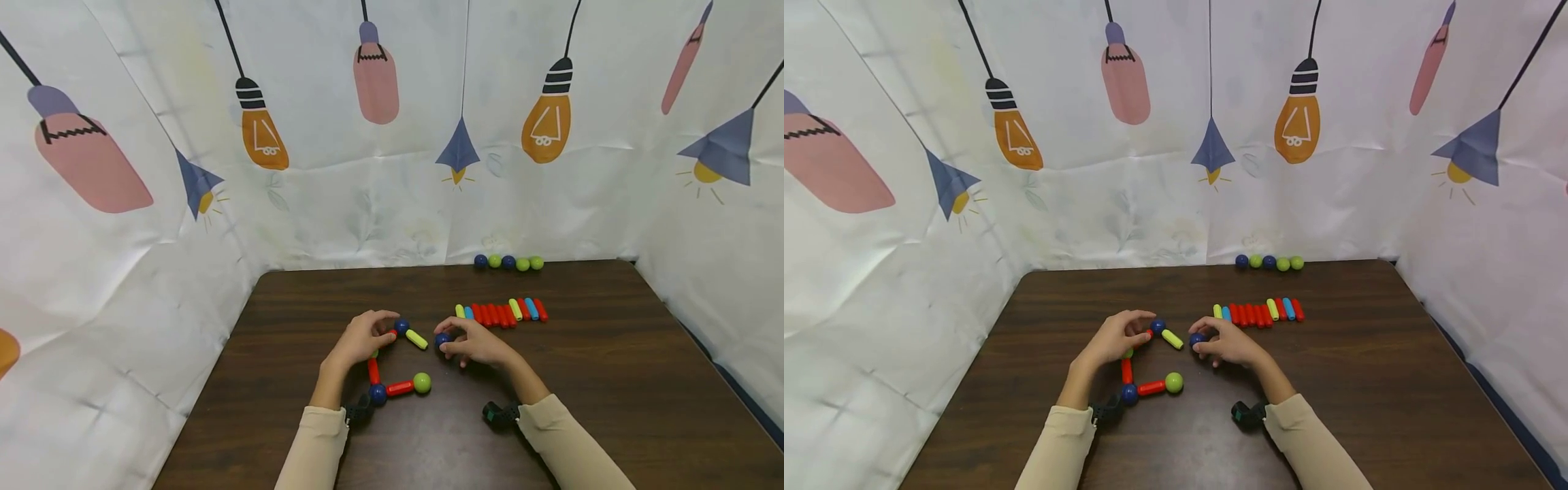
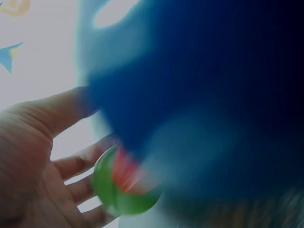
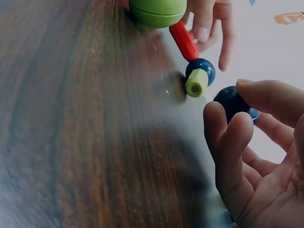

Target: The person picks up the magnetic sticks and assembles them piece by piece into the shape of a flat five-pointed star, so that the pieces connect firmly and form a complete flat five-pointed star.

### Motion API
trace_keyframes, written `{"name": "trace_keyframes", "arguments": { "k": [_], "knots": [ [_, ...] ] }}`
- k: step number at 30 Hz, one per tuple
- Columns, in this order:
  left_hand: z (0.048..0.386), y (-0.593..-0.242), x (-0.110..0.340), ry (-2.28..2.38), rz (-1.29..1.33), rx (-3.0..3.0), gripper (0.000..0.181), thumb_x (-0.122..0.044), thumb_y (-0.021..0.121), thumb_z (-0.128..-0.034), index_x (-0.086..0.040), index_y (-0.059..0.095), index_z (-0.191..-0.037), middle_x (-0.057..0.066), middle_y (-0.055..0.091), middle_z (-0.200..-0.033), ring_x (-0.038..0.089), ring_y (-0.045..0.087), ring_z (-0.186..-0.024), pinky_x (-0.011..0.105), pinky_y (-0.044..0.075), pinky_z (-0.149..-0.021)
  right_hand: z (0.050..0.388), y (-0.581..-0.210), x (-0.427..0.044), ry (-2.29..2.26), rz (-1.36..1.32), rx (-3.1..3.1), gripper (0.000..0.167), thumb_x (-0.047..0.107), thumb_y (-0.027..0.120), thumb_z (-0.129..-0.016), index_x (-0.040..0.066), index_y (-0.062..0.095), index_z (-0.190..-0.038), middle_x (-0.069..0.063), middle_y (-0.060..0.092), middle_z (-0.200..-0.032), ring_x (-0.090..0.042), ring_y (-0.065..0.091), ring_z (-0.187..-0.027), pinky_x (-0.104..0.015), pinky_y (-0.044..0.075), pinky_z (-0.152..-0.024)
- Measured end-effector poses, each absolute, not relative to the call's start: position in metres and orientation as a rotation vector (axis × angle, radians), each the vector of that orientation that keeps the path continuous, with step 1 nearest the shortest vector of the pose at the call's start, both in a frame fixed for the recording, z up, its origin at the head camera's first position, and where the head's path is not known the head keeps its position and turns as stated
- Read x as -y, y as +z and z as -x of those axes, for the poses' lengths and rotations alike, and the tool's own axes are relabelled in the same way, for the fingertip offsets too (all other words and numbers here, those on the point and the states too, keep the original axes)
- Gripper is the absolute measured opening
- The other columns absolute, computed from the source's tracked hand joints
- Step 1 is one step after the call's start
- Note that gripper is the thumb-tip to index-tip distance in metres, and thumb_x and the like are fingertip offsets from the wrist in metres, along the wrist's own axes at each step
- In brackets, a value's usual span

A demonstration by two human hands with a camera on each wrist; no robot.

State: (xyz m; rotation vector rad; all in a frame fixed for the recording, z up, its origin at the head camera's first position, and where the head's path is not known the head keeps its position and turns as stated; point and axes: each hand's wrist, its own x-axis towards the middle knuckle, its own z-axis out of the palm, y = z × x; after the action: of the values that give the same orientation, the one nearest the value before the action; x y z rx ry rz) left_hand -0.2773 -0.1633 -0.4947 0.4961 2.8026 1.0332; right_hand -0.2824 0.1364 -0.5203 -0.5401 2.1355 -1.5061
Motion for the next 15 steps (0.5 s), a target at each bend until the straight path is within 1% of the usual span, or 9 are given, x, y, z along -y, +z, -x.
{"name": "trace_keyframes", "arguments": {
  "k": [3, 6, 15],
  "knots": [
    [0.2777, -0.4968, 0.1575, 1.001, -0.523, -2.801, 0.044, -0.018, 0.073, -0.0958, -0.024, 0.065, -0.139, 0.003, 0.061, -0.1, 0.015, 0.055, -0.08, 0.03, 0.049, -0.069, 0.2816, -0.5194, -0.1354, -1.509, 0.54, -2.133, 0.035, 0.019, 0.069, -0.099, 0.008, 0.06, -0.131, -0.017, 0.057, -0.127, -0.024, 0.069, -0.083, -0.035, 0.058, -0.057],
    [0.2778, -0.4987, 0.155, 0.979, -0.522, -2.808, 0.044, -0.015, 0.072, -0.0962, -0.025, 0.066, -0.139, 0.003, 0.061, -0.099, 0.015, 0.054, -0.08, 0.029, 0.049, -0.069, 0.2812, -0.5192, -0.1351, -1.51, 0.538, -2.13, 0.035, 0.02, 0.069, -0.099, 0.008, 0.06, -0.131, -0.016, 0.057, -0.125, -0.024, 0.069, -0.083, -0.035, 0.057, -0.057],
    [0.2795, -0.503, 0.1583, 1.038, -0.495, -2.796, 0.042, -0.012, 0.071, -0.0968, -0.022, 0.067, -0.138, 0.002, 0.062, -0.099, 0.015, 0.053, -0.072, 0.027, 0.046, -0.062, 0.2813, -0.5208, -0.1333, -1.48, 0.568, -2.151, 0.033, 0.019, 0.07, -0.098, 0.01, 0.061, -0.129, -0.017, 0.058, -0.123, -0.023, 0.068, -0.081, -0.035, 0.058, -0.059]
  ]
}}
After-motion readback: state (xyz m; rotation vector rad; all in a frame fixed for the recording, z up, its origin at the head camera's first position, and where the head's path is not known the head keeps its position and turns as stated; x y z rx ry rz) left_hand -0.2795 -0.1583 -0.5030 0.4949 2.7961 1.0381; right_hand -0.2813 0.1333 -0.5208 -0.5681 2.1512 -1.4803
